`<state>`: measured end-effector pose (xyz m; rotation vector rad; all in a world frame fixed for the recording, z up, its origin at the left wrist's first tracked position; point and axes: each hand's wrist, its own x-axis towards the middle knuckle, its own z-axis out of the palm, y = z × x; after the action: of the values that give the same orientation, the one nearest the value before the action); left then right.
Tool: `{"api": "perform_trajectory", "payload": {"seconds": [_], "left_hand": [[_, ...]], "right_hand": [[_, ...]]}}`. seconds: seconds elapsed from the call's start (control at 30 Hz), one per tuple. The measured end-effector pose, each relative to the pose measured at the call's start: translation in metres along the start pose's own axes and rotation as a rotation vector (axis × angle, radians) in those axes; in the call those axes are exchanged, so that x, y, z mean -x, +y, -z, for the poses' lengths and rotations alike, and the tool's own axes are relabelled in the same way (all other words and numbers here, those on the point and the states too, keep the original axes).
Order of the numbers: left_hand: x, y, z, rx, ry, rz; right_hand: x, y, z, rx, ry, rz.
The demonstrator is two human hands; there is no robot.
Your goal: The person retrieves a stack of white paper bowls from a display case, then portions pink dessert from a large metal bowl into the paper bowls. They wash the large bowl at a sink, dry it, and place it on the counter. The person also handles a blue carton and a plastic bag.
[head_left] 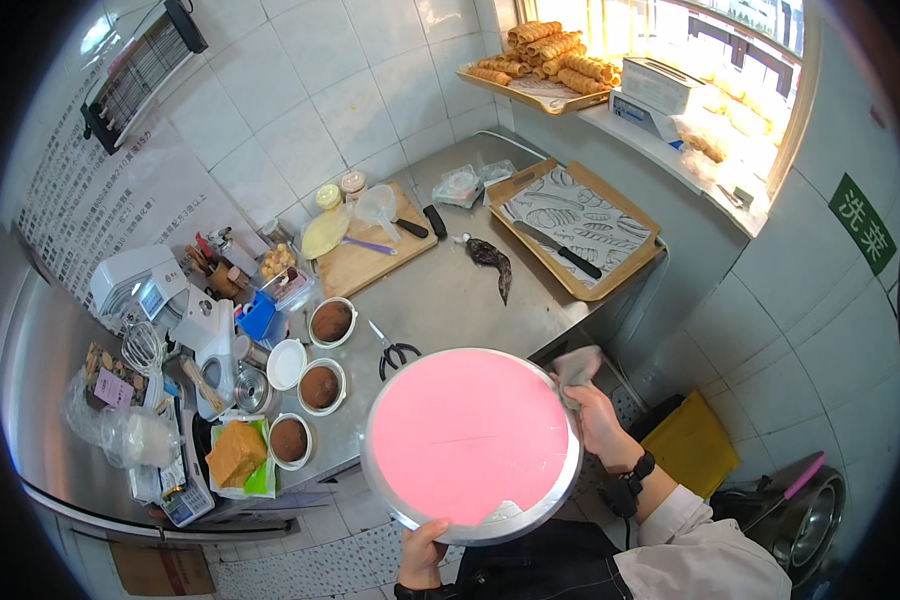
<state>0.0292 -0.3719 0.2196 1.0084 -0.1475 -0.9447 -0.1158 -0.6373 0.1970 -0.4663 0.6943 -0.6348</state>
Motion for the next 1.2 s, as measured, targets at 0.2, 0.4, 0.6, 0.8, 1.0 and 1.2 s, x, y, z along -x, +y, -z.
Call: {"api": "perform_trajectory", "payload": {"seconds": [0.2, 0.4, 0.6, 0.8, 1.0, 1.2], "left_hand": [[-0.082, -0.014, 0.005, 0.015, -0.085, 0.036], [-0.169, -0.022, 0.003, 0.037, -0.212, 0.024], [-0.213, -0.054, 0.015, 0.125, -0.206, 0.219], [-0.204, -0.033, 0.025, 0.175, -0.523, 0.518], [-0.222, 0.001, 0.013, 0.246, -0.016, 0.115], [-0.214, -0.012, -0.014, 0.294, 0.200, -0.007]], "right_hand": [[-0.049, -0.021, 0.009, 0.197, -0.282, 0.193], [-0.095, -0.018, 0.005, 0.292, 0.000, 0.247], [-0.090, 0.014, -0.018, 0.699, 0.170, 0.494], [-0.094, -0.011, -0.041, 1.922, -0.055, 0.522], [-0.233, -0.070, -0.084, 2.101, -0.428, 0.676], [-0.262, 0.006, -0.168, 2.238, -0.747, 0.949]]}}
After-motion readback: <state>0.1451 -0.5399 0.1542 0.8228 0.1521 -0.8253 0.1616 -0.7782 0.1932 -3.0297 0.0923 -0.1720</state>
